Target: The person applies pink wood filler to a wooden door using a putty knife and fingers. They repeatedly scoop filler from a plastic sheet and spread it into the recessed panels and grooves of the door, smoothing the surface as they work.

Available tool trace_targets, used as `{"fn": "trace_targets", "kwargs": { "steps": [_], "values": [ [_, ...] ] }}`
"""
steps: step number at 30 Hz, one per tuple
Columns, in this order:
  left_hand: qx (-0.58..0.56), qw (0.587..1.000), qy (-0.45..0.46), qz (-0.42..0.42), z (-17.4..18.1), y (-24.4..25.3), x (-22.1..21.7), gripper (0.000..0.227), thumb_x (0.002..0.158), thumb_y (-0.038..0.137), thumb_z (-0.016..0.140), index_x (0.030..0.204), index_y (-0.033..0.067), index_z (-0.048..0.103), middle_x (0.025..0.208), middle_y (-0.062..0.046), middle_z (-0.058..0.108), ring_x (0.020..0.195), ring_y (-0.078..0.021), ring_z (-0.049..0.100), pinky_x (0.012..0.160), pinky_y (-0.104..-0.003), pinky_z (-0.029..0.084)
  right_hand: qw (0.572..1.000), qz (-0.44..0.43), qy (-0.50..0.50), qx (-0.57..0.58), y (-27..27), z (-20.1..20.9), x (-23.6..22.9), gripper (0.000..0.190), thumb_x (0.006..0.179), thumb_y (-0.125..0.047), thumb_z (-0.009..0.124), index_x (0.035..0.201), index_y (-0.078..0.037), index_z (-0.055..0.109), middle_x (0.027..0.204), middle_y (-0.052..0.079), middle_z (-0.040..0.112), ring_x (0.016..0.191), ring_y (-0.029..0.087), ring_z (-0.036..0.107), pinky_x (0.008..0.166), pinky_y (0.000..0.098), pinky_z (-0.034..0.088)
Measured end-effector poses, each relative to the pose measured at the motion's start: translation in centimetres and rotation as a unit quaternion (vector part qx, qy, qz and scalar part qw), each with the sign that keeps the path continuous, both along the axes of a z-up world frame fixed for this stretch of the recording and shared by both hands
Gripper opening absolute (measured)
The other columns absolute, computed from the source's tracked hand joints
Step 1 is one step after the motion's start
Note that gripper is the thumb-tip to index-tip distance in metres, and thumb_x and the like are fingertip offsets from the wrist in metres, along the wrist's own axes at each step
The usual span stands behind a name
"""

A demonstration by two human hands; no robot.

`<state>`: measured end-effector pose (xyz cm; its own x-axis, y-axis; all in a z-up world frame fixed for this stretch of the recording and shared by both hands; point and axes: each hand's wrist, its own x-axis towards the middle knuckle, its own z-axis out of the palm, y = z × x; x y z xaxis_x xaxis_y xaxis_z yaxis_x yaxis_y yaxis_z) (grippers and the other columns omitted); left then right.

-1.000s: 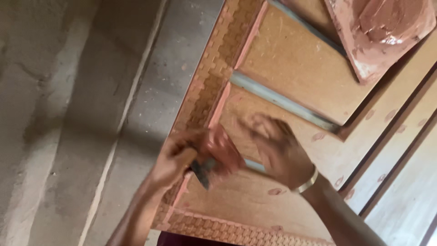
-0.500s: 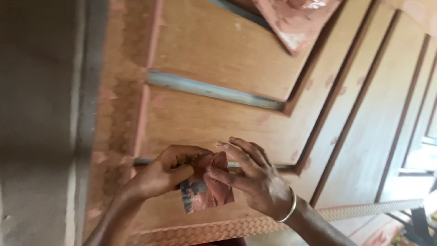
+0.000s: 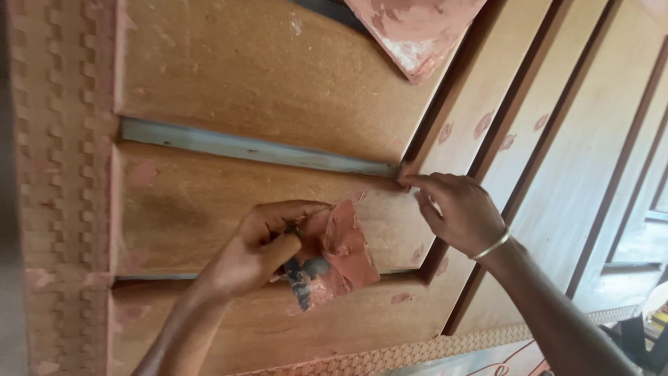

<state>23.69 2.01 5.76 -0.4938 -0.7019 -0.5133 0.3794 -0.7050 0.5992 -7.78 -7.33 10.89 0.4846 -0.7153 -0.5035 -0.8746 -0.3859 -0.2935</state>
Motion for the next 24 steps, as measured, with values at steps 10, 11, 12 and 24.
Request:
{"fn": "trace_targets", "kwargs": {
  "steps": [10,11,12,24],
  "values": [
    [0.019,0.997,0.034,0.06,-0.6,0.5,-1.0,0.062,0.076,-0.012,0.041,0.133,-0.01,0.065,0.067,-0.005,0.063,0.044,-0.0038,0.042,0.037,-0.025,0.031,0.976,0.106,0.124,0.143,-3.8,1.9,1.4,0.057,0.09,-0.009,0.055,0.146,-0.022,0.058,0.065,0.006,0.07,0.053,0.019,0.068,0.062,0.0353,0.06],
    [0.026,0.997,0.038,0.064,-0.7,0.6,-1.2,0.062,0.076,-0.012,0.041,0.133,-0.0106,0.065,0.068,-0.004,0.063,0.045,-0.0038,0.042,0.037,-0.025,0.031,0.984,0.096,0.063,0.137,-4.6,2.4,1.3,0.056,0.087,-0.007,0.057,0.141,-0.021,0.062,0.062,0.005,0.069,0.051,0.018,0.067,0.062,0.0358,0.06],
    [0.017,0.996,0.049,0.071,-0.7,0.6,-1.4,0.063,0.076,-0.012,0.04,0.134,-0.0104,0.065,0.068,-0.004,0.063,0.044,-0.0036,0.042,0.037,-0.024,0.031,0.988,0.085,0.001,0.13,-5.1,2.7,1.2,0.055,0.083,-0.005,0.058,0.135,-0.02,0.066,0.06,0.004,0.069,0.048,0.017,0.066,0.062,0.0363,0.06],
    [0.029,0.995,0.065,0.073,-1.0,0.0,-2.8,0.062,0.079,-0.009,0.041,0.138,-0.0088,0.061,0.075,-0.003,0.067,0.052,-0.0018,0.043,0.044,-0.022,0.033,0.969,0.115,0.112,0.188,-5.6,1.2,1.1,0.055,0.085,-0.01,0.052,0.137,-0.022,0.062,0.078,0.008,0.075,0.053,0.023,0.072,0.062,0.0398,0.06]
  ]
}}
